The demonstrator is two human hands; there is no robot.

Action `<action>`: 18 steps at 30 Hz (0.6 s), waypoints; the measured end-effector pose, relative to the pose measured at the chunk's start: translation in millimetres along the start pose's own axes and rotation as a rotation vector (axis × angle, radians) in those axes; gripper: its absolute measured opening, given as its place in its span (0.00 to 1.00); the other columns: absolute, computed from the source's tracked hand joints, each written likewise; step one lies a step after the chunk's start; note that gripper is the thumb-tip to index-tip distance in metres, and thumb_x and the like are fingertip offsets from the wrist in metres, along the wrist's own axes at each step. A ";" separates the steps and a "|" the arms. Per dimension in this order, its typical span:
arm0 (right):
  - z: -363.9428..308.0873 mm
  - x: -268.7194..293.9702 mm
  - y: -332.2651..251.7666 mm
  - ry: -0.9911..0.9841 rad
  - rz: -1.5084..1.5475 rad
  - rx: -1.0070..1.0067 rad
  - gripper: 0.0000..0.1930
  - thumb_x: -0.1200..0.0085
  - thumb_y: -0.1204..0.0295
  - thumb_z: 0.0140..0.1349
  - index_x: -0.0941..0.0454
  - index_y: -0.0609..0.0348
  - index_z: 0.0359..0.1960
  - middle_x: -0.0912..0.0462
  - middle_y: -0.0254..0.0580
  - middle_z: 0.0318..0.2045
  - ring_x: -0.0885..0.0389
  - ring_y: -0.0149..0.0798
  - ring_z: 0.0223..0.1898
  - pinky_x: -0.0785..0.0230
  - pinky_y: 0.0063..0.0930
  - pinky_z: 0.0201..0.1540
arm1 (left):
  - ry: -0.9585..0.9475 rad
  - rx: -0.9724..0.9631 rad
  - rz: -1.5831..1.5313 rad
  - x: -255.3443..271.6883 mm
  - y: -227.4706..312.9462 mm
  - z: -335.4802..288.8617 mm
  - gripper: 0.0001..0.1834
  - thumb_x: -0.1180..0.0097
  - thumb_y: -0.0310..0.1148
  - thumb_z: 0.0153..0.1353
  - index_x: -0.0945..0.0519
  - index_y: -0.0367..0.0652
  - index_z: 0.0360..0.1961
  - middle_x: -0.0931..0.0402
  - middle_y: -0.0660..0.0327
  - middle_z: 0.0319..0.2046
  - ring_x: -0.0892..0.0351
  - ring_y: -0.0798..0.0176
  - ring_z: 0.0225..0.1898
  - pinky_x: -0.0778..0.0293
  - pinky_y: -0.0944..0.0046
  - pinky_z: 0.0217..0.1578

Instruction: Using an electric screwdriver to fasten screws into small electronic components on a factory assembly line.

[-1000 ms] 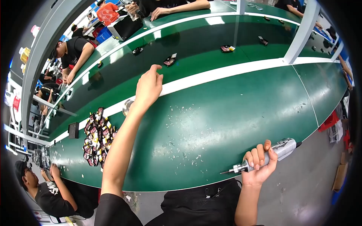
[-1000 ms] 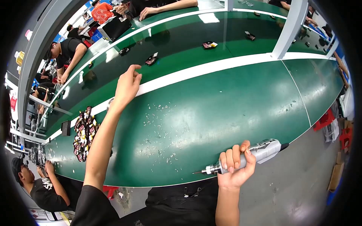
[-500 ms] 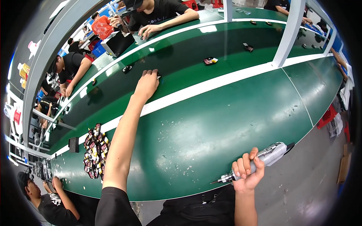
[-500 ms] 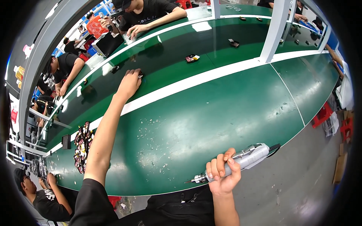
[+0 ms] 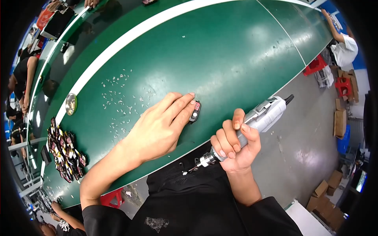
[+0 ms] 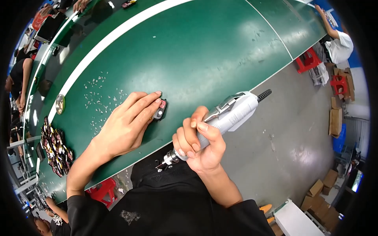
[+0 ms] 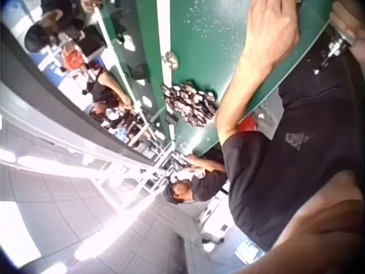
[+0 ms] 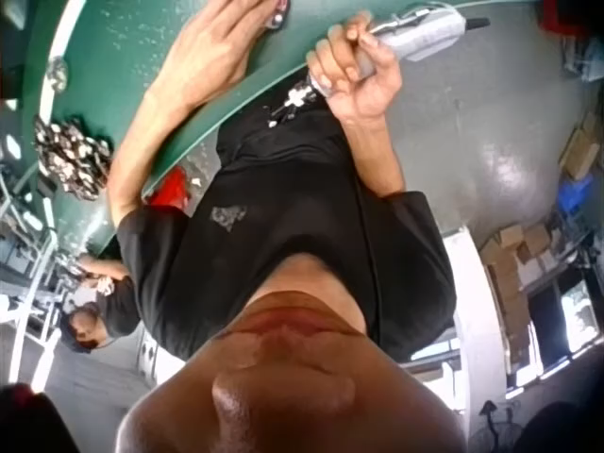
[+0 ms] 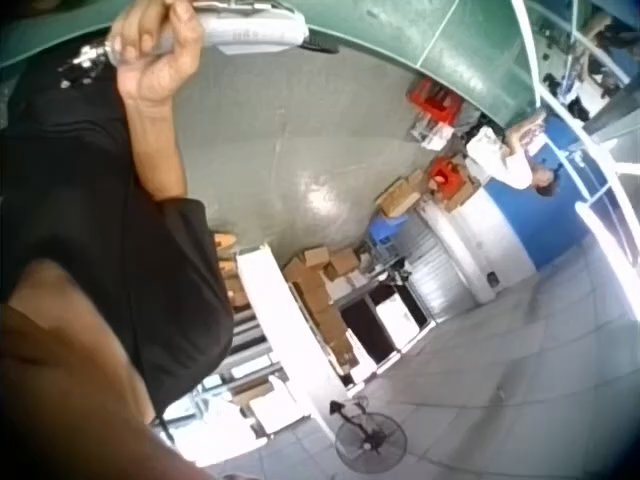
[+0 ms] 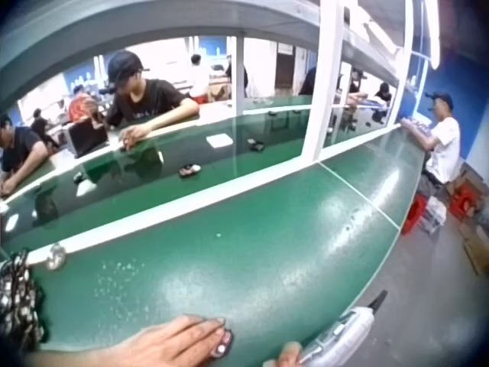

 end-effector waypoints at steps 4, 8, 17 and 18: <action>-12.6 0.3 9.6 0.038 -0.021 -0.021 0.06 0.61 0.68 0.65 0.35 0.55 0.34 0.39 0.29 0.11 0.41 0.26 0.10 0.40 0.24 0.18 | 0.081 0.046 -0.084 -5.4 10.4 -0.4 0.20 0.43 0.17 0.45 0.25 0.28 0.43 0.26 0.49 0.47 0.25 0.49 0.42 0.23 0.57 0.39; -23.4 5.2 21.7 0.064 0.011 -0.068 0.05 0.60 0.70 0.64 0.33 0.56 0.35 0.39 0.31 0.11 0.39 0.29 0.11 0.40 0.27 0.20 | 0.083 0.000 0.014 -9.4 15.3 -3.6 0.20 0.43 0.17 0.40 0.24 0.27 0.40 0.24 0.49 0.44 0.24 0.50 0.40 0.22 0.59 0.35; -30.6 12.1 32.2 0.258 -0.105 -0.069 0.05 0.58 0.71 0.64 0.33 0.57 0.37 0.38 0.33 0.13 0.37 0.30 0.12 0.38 0.27 0.19 | 0.196 -0.169 0.277 -20.9 47.2 -11.6 0.20 0.43 0.21 0.35 0.22 0.22 0.35 0.23 0.43 0.39 0.21 0.54 0.33 0.23 0.64 0.26; -31.1 13.0 31.8 0.265 -0.107 -0.073 0.05 0.58 0.71 0.64 0.33 0.57 0.37 0.38 0.33 0.13 0.37 0.30 0.12 0.38 0.27 0.19 | 0.194 -0.165 0.270 -21.2 48.4 -12.1 0.20 0.43 0.21 0.35 0.22 0.22 0.35 0.23 0.43 0.39 0.21 0.54 0.33 0.23 0.64 0.26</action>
Point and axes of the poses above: each hand's wrist, its own z-axis towards the middle knuckle, its own x-axis out of the back of the hand, y = z × x, the point moved 6 cm from there along z, towards the middle knuckle
